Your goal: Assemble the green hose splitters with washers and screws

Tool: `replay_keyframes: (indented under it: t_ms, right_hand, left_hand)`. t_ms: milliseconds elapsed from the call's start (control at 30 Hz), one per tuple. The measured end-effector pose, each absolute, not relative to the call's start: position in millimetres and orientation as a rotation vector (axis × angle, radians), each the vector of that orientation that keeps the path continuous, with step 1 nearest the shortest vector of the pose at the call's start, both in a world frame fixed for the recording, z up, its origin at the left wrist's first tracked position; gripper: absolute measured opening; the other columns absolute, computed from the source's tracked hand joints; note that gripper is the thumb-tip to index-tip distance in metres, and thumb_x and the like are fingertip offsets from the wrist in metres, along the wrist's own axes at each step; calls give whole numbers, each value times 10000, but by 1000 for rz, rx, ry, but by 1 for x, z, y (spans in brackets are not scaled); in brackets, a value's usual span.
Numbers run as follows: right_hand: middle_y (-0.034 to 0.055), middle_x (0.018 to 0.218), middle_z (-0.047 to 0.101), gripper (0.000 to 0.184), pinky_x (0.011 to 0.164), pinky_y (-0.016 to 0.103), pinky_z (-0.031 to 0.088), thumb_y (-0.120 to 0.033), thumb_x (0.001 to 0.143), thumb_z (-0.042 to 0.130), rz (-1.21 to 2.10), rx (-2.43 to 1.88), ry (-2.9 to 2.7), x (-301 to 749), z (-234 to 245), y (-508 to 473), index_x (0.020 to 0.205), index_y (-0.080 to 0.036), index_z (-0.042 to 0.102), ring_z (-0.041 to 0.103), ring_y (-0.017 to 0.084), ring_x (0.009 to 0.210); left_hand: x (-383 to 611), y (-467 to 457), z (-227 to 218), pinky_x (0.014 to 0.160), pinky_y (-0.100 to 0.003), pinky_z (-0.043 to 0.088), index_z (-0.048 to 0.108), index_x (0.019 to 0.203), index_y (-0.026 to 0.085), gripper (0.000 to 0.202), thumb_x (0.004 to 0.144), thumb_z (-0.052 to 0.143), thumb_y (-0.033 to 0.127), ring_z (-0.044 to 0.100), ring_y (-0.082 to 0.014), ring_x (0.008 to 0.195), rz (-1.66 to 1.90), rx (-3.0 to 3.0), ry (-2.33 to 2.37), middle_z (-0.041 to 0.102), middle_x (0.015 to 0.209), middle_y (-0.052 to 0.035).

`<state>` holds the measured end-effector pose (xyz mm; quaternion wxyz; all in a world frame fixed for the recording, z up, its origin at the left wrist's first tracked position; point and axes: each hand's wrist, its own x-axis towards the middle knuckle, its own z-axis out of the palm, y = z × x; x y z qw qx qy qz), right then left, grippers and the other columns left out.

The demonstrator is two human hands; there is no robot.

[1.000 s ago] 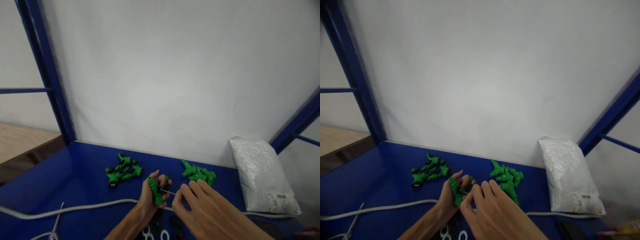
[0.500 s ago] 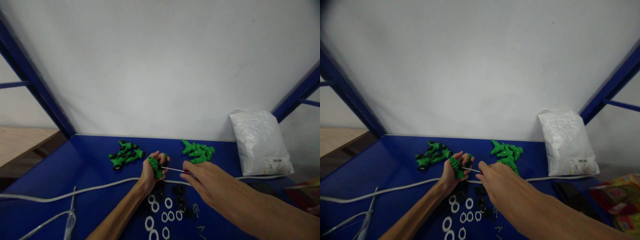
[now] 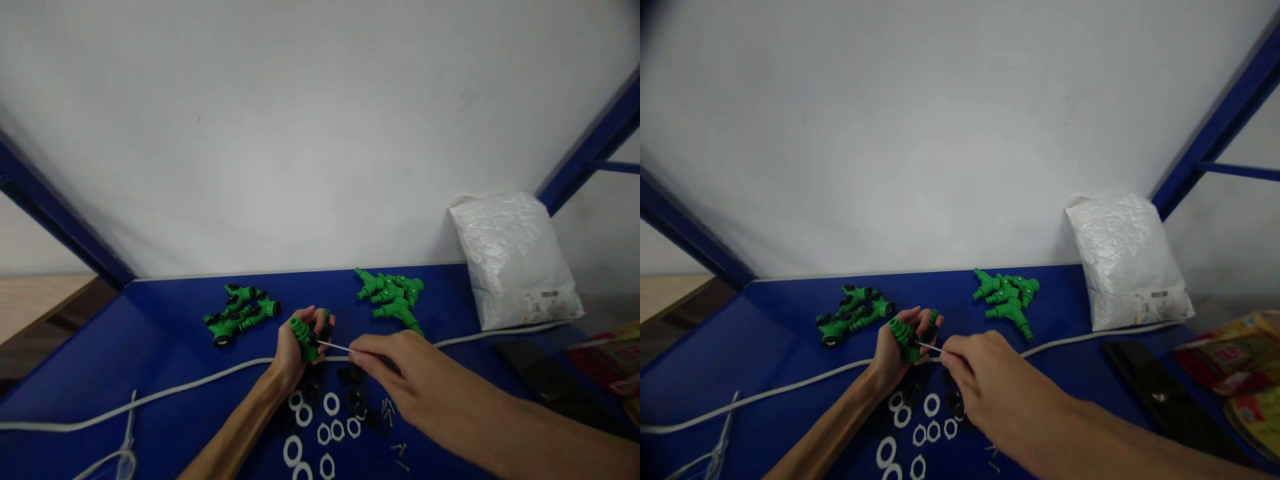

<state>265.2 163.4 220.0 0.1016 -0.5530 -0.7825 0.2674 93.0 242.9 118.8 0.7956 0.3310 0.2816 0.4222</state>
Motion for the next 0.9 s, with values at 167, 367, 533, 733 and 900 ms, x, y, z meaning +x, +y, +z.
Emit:
replay_keyframes:
  t_ms: [167,367,533,733,900]
  right_hand:
    - [-65,556,510,207,400,200,353,-277,999,449,1132,-1738,-1967,263,225,165,981,-193,638,482,92,397]
    - [115,936,712,282,600,323,504,-57,888,503,-232,-1174,-2673,267,213,159,1124,-139,634,657,225,728]
    - [140,840,679,340,531,355,477,-106,920,434,-837,-750,-2902,267,213,156,1197,-10,605,612,243,636]
    - [68,840,678,267,588,286,469,-33,881,459,160,-1280,-2618,260,217,167,1041,-147,640,640,182,658]
    - [-94,513,403,294,398,218,356,-290,1035,322,1364,-1733,-1771,250,234,176,956,-206,592,390,99,356]
  left_hand:
    - [92,243,123,331,-198,185,429,549,162,359,832,517,365,397,-74,415,911,695,596,594,813,-45]
    - [88,247,119,341,-194,184,429,566,162,369,840,533,388,409,-79,431,908,651,543,601,822,-47]
    - [89,248,113,331,-196,154,442,567,163,344,817,539,379,397,-76,408,898,599,485,598,781,-37]
    - [88,246,116,332,-195,146,424,553,162,337,798,530,368,403,-71,395,912,615,545,606,794,-46]
    - [88,244,120,334,-190,150,420,568,162,336,804,540,368,398,-65,401,924,637,559,598,817,-46]
